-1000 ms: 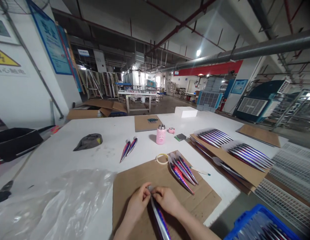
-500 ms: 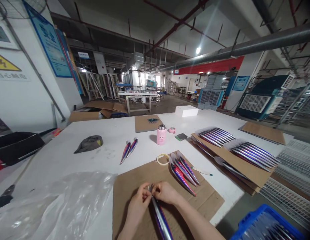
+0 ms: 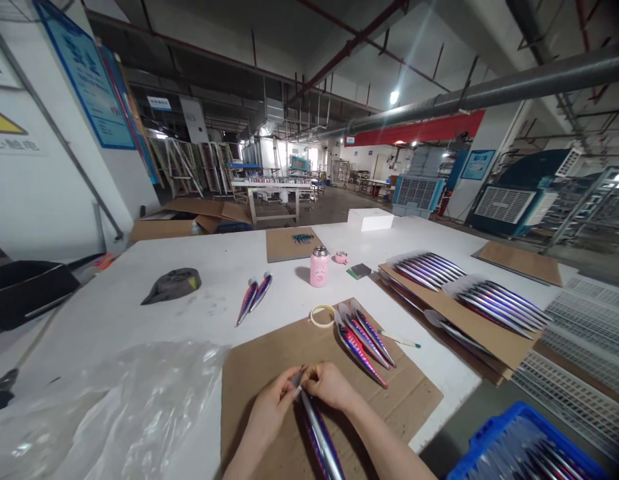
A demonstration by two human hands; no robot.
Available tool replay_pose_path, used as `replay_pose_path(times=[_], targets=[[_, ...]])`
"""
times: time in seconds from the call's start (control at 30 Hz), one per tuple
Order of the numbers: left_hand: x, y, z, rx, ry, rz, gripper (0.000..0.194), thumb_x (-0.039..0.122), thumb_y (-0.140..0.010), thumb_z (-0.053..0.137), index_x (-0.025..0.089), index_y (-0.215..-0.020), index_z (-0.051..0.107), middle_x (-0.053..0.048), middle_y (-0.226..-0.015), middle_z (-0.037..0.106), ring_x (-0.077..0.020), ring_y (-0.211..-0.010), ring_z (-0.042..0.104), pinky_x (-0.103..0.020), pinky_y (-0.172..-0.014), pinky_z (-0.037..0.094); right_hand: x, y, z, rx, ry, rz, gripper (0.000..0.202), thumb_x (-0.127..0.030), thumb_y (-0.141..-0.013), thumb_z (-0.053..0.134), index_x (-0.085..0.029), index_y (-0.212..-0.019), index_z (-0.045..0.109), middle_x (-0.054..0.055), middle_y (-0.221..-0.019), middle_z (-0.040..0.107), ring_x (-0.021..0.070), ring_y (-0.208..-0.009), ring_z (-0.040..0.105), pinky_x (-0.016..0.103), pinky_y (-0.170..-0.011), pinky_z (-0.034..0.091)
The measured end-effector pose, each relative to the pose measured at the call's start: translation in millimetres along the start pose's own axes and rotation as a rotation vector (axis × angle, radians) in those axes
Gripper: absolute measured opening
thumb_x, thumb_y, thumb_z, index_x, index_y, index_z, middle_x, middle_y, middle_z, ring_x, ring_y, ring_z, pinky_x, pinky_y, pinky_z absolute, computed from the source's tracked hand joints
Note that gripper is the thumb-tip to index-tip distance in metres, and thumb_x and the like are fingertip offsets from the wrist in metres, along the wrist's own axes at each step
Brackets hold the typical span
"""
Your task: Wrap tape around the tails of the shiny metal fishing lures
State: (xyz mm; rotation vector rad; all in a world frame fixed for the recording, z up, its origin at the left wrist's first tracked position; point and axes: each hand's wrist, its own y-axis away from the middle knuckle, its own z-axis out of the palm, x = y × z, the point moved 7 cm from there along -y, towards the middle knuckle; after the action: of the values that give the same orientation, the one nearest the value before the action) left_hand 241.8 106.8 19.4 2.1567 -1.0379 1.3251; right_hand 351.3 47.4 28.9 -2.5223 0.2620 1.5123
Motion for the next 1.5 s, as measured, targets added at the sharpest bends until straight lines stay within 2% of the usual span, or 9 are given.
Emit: replay_pose_path(times=[0.27, 0.5, 0.67, 0.9, 1.0, 1.2, 1.3, 1.4, 1.5], targets=[[1.6, -2.5, 0.4, 0.034, -0.130, -0.046, 0.013, 0.033, -0.077, 0.045, 0.023, -0.076, 0.053, 0.001, -0.074, 0.065, -0.0158, -0.073, 0.061, -0.023, -0.067, 0.041, 6.2, -1.7, 2.9, 0.008, -0.039, -0.005, 0.022, -0.007, -0.065, 0.047, -0.017, -0.064, 0.066, -0.001, -0.068, 0.064, 0.0135, -0.075, 0.060, 0.016, -0.068, 0.042], [4.8, -4.1, 1.5, 0.042, -0.191, -0.042, 0.012, 0.031, -0.078, 0.044, 0.024, -0.072, 0.051, 0.004, -0.067, 0.062, -0.0132, -0.065, 0.058, -0.021, -0.061, 0.038, -0.2, 0.8, -1.5, -0.035, -0.056, -0.020, 0.021, -0.007, -0.067, 0.047, -0.017, -0.067, 0.066, -0.001, -0.077, 0.066, 0.0128, -0.075, 0.060, 0.017, -0.069, 0.043], [2.6, -5.5, 1.8, 0.041, -0.184, -0.049, 0.011, 0.029, -0.077, 0.045, 0.023, -0.071, 0.052, 0.004, -0.067, 0.062, -0.0130, -0.065, 0.058, -0.020, -0.061, 0.038, -2.7, 0.6, -4.2, -0.066, -0.055, -0.024, 0.018, -0.011, -0.069, 0.052, -0.019, -0.067, 0.067, -0.001, -0.073, 0.066, 0.0155, -0.088, 0.061, 0.020, -0.080, 0.042], [1.0, -6.6, 0.9, 0.007, -0.090, -0.043, 0.014, 0.027, -0.076, 0.044, 0.021, -0.081, 0.056, 0.001, -0.072, 0.066, -0.0144, -0.069, 0.062, -0.023, -0.066, 0.044, 8.4, -0.9, 0.2, 0.026, -0.046, -0.009, 0.022, -0.007, -0.066, 0.047, -0.018, -0.067, 0.066, 0.000, -0.079, 0.068, 0.0140, -0.077, 0.062, 0.019, -0.071, 0.043], [0.1, -7.4, 0.9, 0.000, -0.066, -0.041, 0.018, 0.024, -0.075, 0.043, 0.020, -0.086, 0.057, 0.000, -0.072, 0.066, -0.0148, -0.068, 0.062, -0.024, -0.066, 0.046, 7.5, 0.7, -0.1, 0.053, -0.067, -0.029, 0.023, -0.005, -0.064, 0.046, -0.018, -0.066, 0.066, 0.001, -0.081, 0.067, 0.0143, -0.082, 0.062, 0.018, -0.074, 0.043], [0.6, -5.9, -5.5, 0.134, -0.146, -0.027, 0.016, 0.028, -0.075, 0.048, 0.021, -0.084, 0.058, -0.003, -0.085, 0.060, -0.0186, -0.078, 0.059, -0.031, -0.074, 0.045, -0.4, 2.5, -3.4, 0.044, -0.112, -0.061, 0.024, -0.003, -0.065, 0.046, -0.019, -0.066, 0.065, 0.000, -0.083, 0.067, 0.0134, -0.083, 0.062, 0.019, -0.077, 0.044], [2.0, -4.2, -7.8, 0.178, -0.203, -0.027, 0.014, 0.030, -0.075, 0.049, 0.021, -0.071, 0.058, -0.004, -0.081, 0.056, -0.0212, -0.078, 0.056, -0.034, -0.074, 0.043, -0.9, 2.6, -4.7, 0.052, -0.121, -0.071, 0.024, -0.003, -0.065, 0.047, -0.019, -0.065, 0.065, 0.000, -0.083, 0.066, 0.0139, -0.087, 0.061, 0.020, -0.080, 0.043], [4.1, -4.2, -5.6, 0.137, -0.208, -0.007, 0.019, 0.031, -0.076, 0.048, 0.021, -0.065, 0.060, -0.003, -0.075, 0.057, -0.0209, -0.077, 0.056, -0.033, -0.075, 0.042, -0.5, 3.0, -5.6, 0.064, -0.123, -0.076, 0.023, -0.004, -0.066, 0.048, -0.019, -0.065, 0.065, 0.000, -0.080, 0.066, 0.0147, -0.093, 0.060, 0.021, -0.084, 0.042], [5.1, -5.0, -2.6, 0.086, -0.188, 0.010, 0.019, 0.031, -0.076, 0.049, 0.022, -0.071, 0.064, -0.003, -0.077, 0.060, -0.0189, -0.077, 0.058, -0.029, -0.072, 0.043, -0.9, 3.8, -6.0, 0.071, -0.122, -0.081, 0.022, -0.004, -0.067, 0.048, -0.019, -0.066, 0.065, 0.000, -0.083, 0.065, 0.0145, -0.091, 0.060, 0.021, -0.083, 0.041]])
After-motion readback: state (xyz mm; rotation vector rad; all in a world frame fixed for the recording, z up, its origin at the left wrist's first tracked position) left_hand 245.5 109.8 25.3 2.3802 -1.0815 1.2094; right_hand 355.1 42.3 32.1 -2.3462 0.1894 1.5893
